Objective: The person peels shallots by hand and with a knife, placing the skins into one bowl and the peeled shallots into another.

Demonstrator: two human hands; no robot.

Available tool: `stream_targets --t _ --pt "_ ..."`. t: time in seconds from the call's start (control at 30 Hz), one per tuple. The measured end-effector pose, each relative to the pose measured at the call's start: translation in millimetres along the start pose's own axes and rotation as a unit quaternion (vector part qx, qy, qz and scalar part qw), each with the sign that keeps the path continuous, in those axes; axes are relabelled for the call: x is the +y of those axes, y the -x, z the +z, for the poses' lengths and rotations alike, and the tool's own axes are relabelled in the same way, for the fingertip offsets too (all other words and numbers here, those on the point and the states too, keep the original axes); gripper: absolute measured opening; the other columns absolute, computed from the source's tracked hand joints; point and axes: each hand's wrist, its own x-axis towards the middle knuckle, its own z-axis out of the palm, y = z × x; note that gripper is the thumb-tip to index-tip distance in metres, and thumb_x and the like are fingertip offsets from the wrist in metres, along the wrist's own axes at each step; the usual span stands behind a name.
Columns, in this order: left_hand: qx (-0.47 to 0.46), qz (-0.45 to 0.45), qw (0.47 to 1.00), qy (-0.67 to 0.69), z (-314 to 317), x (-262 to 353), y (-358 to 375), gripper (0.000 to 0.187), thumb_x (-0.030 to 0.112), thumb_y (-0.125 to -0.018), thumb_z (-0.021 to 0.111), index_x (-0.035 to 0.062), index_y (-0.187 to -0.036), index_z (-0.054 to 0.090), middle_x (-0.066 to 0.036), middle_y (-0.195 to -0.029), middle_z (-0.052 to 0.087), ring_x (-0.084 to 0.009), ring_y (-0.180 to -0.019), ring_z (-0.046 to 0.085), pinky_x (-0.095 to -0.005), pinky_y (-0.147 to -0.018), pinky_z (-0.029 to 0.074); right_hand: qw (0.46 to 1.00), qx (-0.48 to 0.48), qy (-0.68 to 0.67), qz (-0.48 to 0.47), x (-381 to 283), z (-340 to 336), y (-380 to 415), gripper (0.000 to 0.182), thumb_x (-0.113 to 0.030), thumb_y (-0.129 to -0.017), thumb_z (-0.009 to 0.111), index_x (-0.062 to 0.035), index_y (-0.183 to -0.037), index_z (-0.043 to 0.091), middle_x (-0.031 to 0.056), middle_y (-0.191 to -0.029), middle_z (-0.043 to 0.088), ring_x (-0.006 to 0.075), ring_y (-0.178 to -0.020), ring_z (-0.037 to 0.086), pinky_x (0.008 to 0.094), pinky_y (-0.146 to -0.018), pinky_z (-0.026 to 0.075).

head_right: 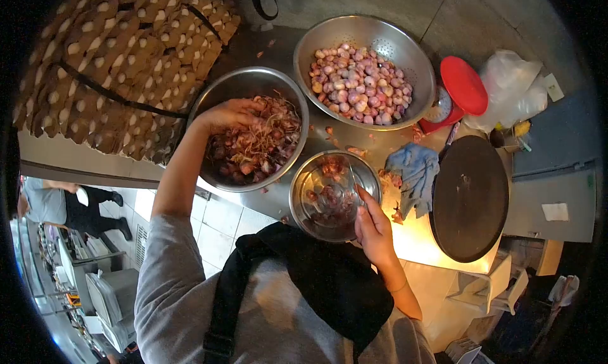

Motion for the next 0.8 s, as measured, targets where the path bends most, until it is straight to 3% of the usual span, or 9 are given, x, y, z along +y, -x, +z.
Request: stream_targets --t 0.07,0.1,0.17,0.27,0.37,0.4,0.6,0.7,0.8 --pt "0.004 -0.066 0.997 0.045 -3.9 8.5 -3.0 0.036 0.025 -0.072 0.066 0.006 -0.101 0.057 -0.01 -0.087 0.062 -0.0232 -0.085 0.059 -0.0331 -0.074 0.046 1.0 0.004 0.0 0.003 2.3 0.2 -0.5 0.039 -0.016 -0.092 0.037 -0.0039 -0.129 0.035 -0.0061 -0.054 0.032 0.0027 -0.044 0.03 0.0173 -0.041 0.025" --pt "0.061 -0.043 0.994 -0.077 -7.6 4.8 -8.5 0.036 0.024 -0.073 0.065 0.0068 -0.103 0.056 -0.012 -0.088 0.062 -0.0249 -0.086 0.058 -0.0337 -0.075 0.046 1.0 0.005 0.001 0.004 2.7 0.4 -1.1 0.039 -0.016 -0.092 0.037 -0.0039 -0.129 0.035 -0.0061 -0.054 0.033 0.0027 -0.044 0.03 0.0173 -0.041 0.025" --pt "0.175 0.005 0.933 -0.315 -16.0 -13.6 -24.2 0.036 0.023 -0.074 0.062 0.0083 -0.106 0.054 -0.015 -0.091 0.061 -0.0283 -0.09 0.057 -0.035 -0.079 0.044 1.0 0.003 0.003 0.005 -1.8 1.9 -0.9 0.039 -0.017 -0.092 0.037 -0.0039 -0.129 0.034 -0.0061 -0.054 0.032 0.0027 -0.044 0.03 0.0172 -0.042 0.025" --pt "0.232 0.008 0.914 -0.334 -10.7 -32.9 -50.6 0.033 0.017 -0.076 0.057 0.0108 -0.107 0.052 -0.018 -0.097 0.059 -0.0319 -0.094 0.054 -0.0367 -0.081 0.043 1.0 0.004 0.019 0.002 -4.7 4.3 -0.3 0.04 -0.019 -0.092 0.038 -0.004 -0.129 0.034 -0.0061 -0.054 0.032 0.0028 -0.045 0.03 0.017 -0.042 0.025" --pt "0.233 0.059 0.908 -0.344 11.2 -33.4 -57.5 0.033 0.013 -0.074 0.056 0.0099 -0.107 0.051 -0.019 -0.104 0.055 -0.0334 -0.097 0.052 -0.0369 -0.083 0.042 1.0 0.004 0.023 -0.005 -3.0 4.4 -0.4 0.04 -0.02 -0.092 0.038 -0.004 -0.129 0.034 -0.0062 -0.055 0.032 0.0028 -0.046 0.03 0.017 -0.043 0.025" --pt "0.228 0.062 0.898 -0.372 15.8 -33.1 -55.5 0.042 0.013 -0.07 0.061 0.0074 -0.109 0.047 -0.019 -0.108 0.052 -0.0331 -0.1 0.051 -0.0363 -0.083 0.042 1.0 0.004 0.02 -0.007 -1.8 4.3 0.7 0.04 -0.02 -0.092 0.038 -0.004 -0.129 0.034 -0.0062 -0.055 0.032 0.0028 -0.046 0.03 0.017 -0.043 0.025" --pt "0.06 0.02 0.988 -0.141 -4.9 -48.0 -50.2 0.053 0.014 -0.063 0.07 0.0069 -0.11 0.045 -0.014 -0.102 0.055 -0.0251 -0.094 0.054 -0.0344 -0.081 0.042 1.0 0.0 -0.001 0.009 -0.7 2.5 0.7 0.04 -0.018 -0.092 0.038 -0.0033 -0.129 0.034 -0.0062 -0.055 0.033 0.0025 -0.047 0.03 0.0172 -0.043 0.026" --pt "0.07 0.031 0.992 -0.102 0.5 2.6 -11.5 0.051 0.008 -0.068 0.067 0.0035 -0.114 0.043 -0.01 -0.098 0.056 -0.0178 -0.09 0.053 -0.0285 -0.078 0.044 1.0 -0.001 -0.011 0.013 -1.4 2.3 0.7 0.039 -0.017 -0.092 0.038 -0.0031 -0.129 0.034 -0.0061 -0.056 0.033 0.0024 -0.047 0.031 0.0171 -0.044 0.026" --pt "0.053 0.09 0.992 0.064 7.3 35.9 15.1 0.045 0.003 -0.069 0.065 0.0017 -0.11 0.047 -0.008 -0.098 0.056 -0.0147 -0.09 0.052 -0.0271 -0.078 0.043 1.0 -0.01 -0.013 0.015 -3.3 1.5 0.8 0.039 -0.016 -0.092 0.039 -0.003 -0.128 0.035 -0.006 -0.056 0.034 0.0026 -0.048 0.032 0.0171 -0.045 0.027"
